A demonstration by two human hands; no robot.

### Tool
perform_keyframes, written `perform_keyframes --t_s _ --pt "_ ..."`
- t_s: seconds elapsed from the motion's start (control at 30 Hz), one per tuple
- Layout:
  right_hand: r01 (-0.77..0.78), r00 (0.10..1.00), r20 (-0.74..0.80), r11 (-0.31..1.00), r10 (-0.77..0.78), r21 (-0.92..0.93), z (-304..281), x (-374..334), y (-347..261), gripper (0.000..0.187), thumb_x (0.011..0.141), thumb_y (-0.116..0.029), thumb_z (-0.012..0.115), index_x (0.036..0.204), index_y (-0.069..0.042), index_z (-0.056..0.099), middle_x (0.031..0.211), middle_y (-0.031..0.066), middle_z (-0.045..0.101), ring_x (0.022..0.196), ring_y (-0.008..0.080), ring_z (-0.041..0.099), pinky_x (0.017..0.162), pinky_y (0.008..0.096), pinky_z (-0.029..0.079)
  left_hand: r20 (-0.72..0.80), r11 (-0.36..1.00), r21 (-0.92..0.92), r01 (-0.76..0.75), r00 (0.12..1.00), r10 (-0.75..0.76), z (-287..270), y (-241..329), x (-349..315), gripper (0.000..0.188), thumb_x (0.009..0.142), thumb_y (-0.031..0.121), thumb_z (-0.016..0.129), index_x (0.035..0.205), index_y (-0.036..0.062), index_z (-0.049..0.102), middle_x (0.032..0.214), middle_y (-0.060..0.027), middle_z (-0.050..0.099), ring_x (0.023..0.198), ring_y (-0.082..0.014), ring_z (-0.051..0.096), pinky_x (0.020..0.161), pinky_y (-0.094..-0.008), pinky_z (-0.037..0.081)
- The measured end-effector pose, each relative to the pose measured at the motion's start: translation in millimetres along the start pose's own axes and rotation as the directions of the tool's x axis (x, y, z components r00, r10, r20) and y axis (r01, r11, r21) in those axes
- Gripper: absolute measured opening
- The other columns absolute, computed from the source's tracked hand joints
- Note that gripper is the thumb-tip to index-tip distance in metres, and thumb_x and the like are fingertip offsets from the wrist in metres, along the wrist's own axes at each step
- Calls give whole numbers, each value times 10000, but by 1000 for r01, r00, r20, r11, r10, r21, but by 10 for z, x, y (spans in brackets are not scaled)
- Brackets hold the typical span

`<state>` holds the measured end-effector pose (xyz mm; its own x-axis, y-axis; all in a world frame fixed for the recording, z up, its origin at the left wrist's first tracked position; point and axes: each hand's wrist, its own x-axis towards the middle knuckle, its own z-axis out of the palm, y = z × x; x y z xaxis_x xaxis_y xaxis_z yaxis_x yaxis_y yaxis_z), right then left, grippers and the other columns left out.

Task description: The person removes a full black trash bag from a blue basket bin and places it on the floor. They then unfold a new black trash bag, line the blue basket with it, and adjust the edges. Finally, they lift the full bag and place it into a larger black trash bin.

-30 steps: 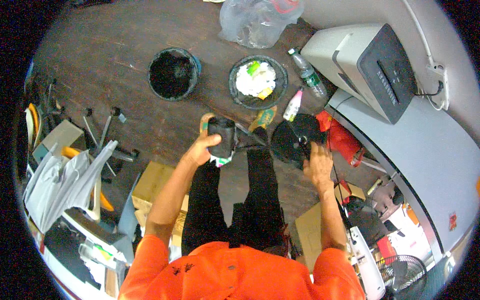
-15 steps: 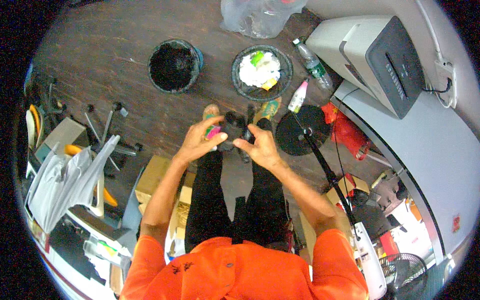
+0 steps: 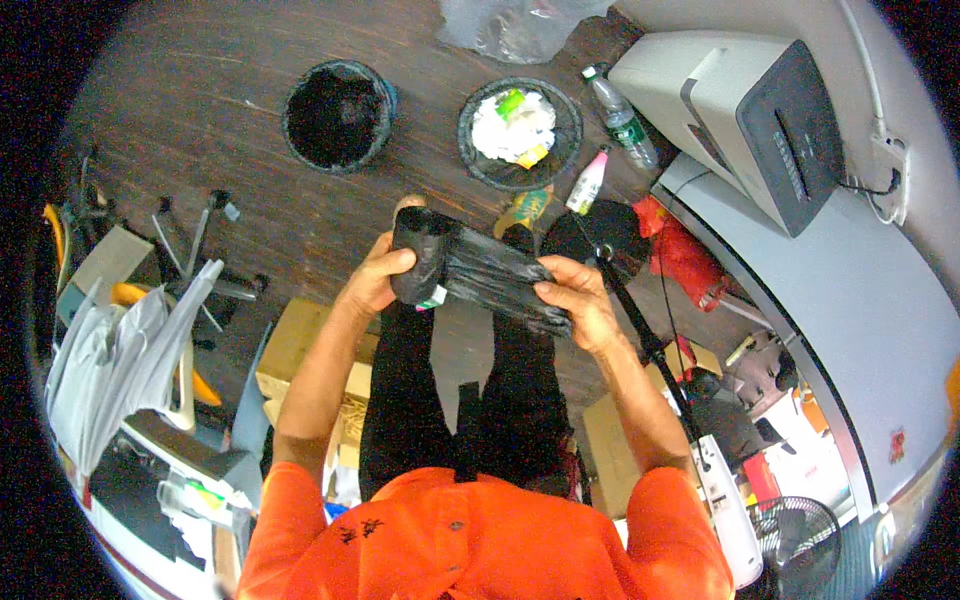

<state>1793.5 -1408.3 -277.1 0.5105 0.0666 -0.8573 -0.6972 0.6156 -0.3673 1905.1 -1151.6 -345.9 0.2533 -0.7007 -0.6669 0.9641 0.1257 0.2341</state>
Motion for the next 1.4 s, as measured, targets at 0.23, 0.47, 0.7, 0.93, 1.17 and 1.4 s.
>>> perform_keyframes --t_s 0.23,0.47,0.7,0.93,1.17,1.4 --pt "-2 978 192 928 79 -372 -229 216 -51 401 758 -117 729 1114 15 601 957 59 666 906 152 610 855 310 463 28 992 -126 28 999 -25 11 19 -11 616 757 268 675 1265 -10 463 1139 -94 593 1020 -196 586 926 -334 456" --pt "196 962 272 783 -35 -591 299 334 -26 203 816 -77 683 978 25 618 817 10 618 780 64 521 699 257 469 73 987 136 88 992 -98 225 16 67 785 735 292 710 1370 -10 361 1297 -118 498 1206 -210 467 1041 -335 331" --pt "-58 975 200 980 96 -189 191 219 63 234 815 -32 626 1043 21 625 898 15 648 787 75 572 727 250 479 -42 853 513 98 995 -89 403 264 73 809 648 271 813 1310 -16 446 1227 -114 550 1151 -191 507 1002 -314 373" --pt "-125 983 151 985 107 117 -52 87 111 347 746 -76 727 1065 23 631 959 68 679 855 147 637 802 294 507 28 990 -128 66 998 -63 172 30 76 496 766 165 666 1196 -34 522 1093 -115 631 967 -203 619 882 -335 482" --pt "-115 952 246 959 181 -260 -191 143 60 370 730 -88 757 1067 12 642 959 29 673 887 110 592 845 291 468 63 972 -206 116 992 -105 120 -39 31 543 736 212 653 1189 -56 517 1106 -127 624 978 -207 618 884 -330 481" --pt "43 961 257 863 102 -503 113 148 15 243 769 -101 730 982 -12 654 880 4 656 789 73 557 740 266 464 200 989 11 149 969 -148 341 -5 95 746 663 203 692 1329 6 421 1205 -109 561 1116 -213 534 1004 -335 381"
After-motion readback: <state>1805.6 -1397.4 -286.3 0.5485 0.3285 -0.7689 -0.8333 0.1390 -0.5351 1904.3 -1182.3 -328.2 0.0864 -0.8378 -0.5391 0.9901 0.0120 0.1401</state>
